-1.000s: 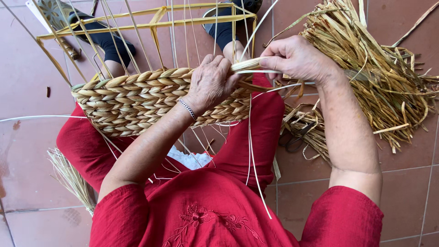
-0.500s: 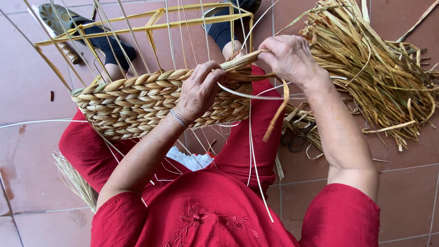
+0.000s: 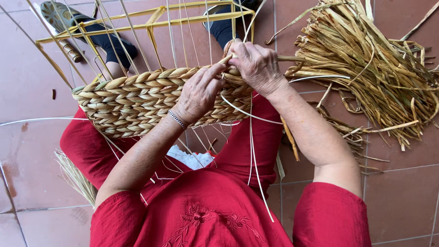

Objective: The person sits on a tiled floor weaving dried palm leaves around a bamboo frame to form a basket panel. They interlace leaves over and under the warp strands, pull each leaf tight, and use scissors to trim excess material.

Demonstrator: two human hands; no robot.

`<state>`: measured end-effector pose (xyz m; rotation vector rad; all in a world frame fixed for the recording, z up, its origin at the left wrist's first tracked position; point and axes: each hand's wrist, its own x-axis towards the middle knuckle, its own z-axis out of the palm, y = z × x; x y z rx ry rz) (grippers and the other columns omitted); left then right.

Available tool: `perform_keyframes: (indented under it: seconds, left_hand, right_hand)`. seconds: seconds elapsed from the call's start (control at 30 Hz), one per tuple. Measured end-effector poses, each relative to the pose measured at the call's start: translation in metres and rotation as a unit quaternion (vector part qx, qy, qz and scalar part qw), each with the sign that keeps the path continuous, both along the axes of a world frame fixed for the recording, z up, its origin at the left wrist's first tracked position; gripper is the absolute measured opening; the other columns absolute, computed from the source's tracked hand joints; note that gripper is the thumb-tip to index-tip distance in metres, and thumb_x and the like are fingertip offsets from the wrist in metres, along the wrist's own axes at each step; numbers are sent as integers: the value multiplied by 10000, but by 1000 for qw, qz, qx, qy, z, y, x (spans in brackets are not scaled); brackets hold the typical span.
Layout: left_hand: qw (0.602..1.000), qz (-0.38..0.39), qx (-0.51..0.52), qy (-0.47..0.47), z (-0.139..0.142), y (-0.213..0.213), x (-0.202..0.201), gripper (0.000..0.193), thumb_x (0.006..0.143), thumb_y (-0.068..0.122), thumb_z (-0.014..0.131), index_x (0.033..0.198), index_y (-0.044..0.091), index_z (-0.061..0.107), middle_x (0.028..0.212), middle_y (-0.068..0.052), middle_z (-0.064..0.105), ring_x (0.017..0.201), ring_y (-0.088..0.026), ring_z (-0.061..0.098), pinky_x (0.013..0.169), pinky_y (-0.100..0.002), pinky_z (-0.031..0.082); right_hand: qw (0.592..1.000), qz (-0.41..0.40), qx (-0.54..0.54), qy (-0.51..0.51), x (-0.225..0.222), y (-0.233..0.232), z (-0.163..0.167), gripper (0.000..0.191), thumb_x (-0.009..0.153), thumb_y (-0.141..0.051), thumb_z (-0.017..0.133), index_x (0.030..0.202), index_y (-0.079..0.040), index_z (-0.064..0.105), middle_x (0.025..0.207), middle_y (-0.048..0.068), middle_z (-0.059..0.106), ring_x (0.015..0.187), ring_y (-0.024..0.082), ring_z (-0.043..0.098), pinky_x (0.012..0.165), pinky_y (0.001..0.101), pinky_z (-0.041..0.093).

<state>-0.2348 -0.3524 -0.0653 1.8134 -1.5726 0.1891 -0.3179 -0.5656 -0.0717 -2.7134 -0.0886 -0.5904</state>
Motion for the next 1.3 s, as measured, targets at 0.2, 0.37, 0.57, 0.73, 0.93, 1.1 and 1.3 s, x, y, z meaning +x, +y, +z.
perform_keyframes:
  seconds: [0.2,0.37,0.57,0.73,0.93,1.1,1.3]
  left_hand:
    - [974,85,99,184,-17,-23,11,319,965,36,635,1250,-48,521,935,-135,683,905,-339,700,758,-441,535]
    - [951,137,99,259,-30,-47,27,127,983,67,658,1060,55,557,821,-160,719,800,-405,711,727,-502,523]
    - [935,172,136,277,-25,-58,31,254,885,104,715,1106,91,590,836,-145,752,853,-384,730,765,-515,533]
    - [931,160,140,298,-24,-58,24,373,912,60,660,1264,112,545,899,-127,762,876,-385,728,785,-527,532]
    - [939,155,186,246,-29,-64,33,430,912,56,686,1300,123,512,884,-141,757,868,-411,712,771,-548,522]
    - [937,170,186,240,-24,-65,31,673,880,48,692,1459,54,349,951,-211,727,796,-415,694,704,-541,527]
    - [983,162,34,75,-25,-47,14,711,881,107,761,1445,-28,349,1173,-222,515,804,-374,680,629,-436,569]
  right_hand:
    - [998,-11,27,59,-15,2,-2,289,986,-206,806,1069,-83,559,881,103,710,734,278,734,593,393,560]
    - [958,-20,221,182,-49,-16,1,303,975,-211,779,1195,-68,627,900,114,750,801,229,750,668,364,585]
    - [853,-116,408,304,-108,-65,-6,196,1009,-249,739,1133,-98,761,844,71,675,758,85,569,670,284,493]
    - [898,-163,316,261,-128,-85,-11,225,1017,-290,739,1118,-91,762,821,12,686,746,88,597,684,281,497]
    - [977,-192,-84,32,-115,-70,2,215,886,-238,859,1023,-99,769,936,75,699,904,268,625,826,409,474]
    - [995,-89,-15,-54,-98,-20,2,180,929,-82,881,1015,-76,723,974,59,684,926,238,615,841,382,505]
    - [997,-56,35,38,-78,2,-6,289,777,-115,861,999,-39,692,946,101,695,921,290,656,827,407,542]
